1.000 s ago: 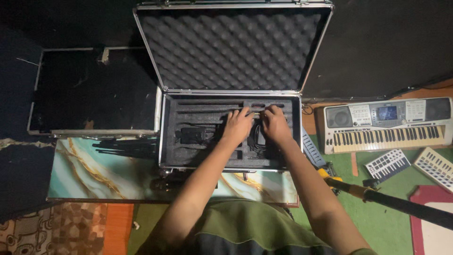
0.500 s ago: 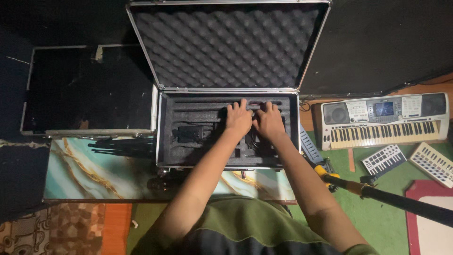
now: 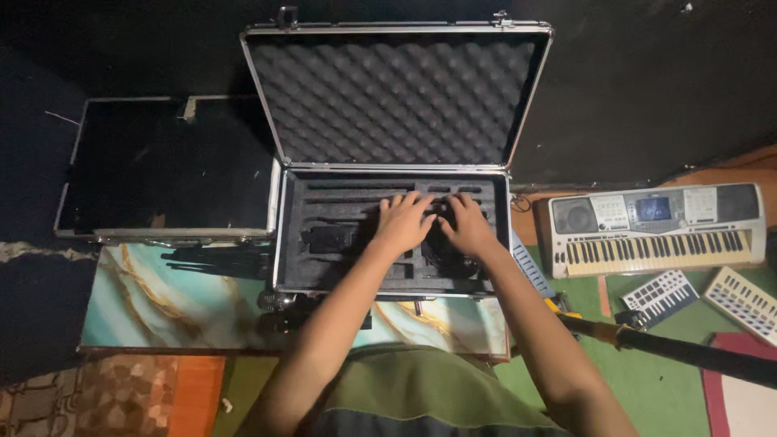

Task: The person places wireless microphone components, including antennas and a handheld microphone, into the designated foam slots of a hard carrying case, then closes the lid and secures the metal latches.

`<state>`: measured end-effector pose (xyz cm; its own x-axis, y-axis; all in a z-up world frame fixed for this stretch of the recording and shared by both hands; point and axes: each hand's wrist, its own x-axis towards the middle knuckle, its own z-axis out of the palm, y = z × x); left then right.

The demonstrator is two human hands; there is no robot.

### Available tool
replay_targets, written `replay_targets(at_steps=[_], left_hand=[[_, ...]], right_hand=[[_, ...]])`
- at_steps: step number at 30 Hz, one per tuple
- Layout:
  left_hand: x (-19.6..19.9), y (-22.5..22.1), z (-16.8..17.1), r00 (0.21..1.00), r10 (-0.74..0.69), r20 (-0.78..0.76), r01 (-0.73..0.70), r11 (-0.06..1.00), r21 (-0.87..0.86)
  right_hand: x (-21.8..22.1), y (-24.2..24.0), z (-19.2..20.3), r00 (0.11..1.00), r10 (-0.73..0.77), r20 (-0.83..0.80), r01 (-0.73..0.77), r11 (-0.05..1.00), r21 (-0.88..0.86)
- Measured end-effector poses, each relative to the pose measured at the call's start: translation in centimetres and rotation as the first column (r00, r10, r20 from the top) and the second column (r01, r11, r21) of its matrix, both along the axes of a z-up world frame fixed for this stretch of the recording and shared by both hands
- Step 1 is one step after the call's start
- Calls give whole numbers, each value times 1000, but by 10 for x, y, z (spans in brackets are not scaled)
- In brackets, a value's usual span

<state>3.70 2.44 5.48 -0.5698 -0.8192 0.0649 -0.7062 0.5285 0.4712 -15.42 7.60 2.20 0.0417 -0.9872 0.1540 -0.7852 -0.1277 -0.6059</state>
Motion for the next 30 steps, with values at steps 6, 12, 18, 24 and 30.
replay_targets(at_steps=[6,12,18,24,30], left_hand=[[37,48,89,916,24,-401,-49,998,-51],[65,115,162,804,23,-595,-39,999,-14],[82,158,192,764,-34,-644,-30,996,-89],[97,181,197,735,-93,-672,4,991,-133],[109,172,147,881,-129,-456,109,992,-70]], right_hand=[[23,59,97,930,-10,368,40,997,-73],[49,123,171,885,-80,459,117,992,-51],[62,173,201,884,-77,461,133,987,-91],[70,202,210,875,-38,482,114,985,-130],[70,204,174,948,-58,313,94,990,-103]])
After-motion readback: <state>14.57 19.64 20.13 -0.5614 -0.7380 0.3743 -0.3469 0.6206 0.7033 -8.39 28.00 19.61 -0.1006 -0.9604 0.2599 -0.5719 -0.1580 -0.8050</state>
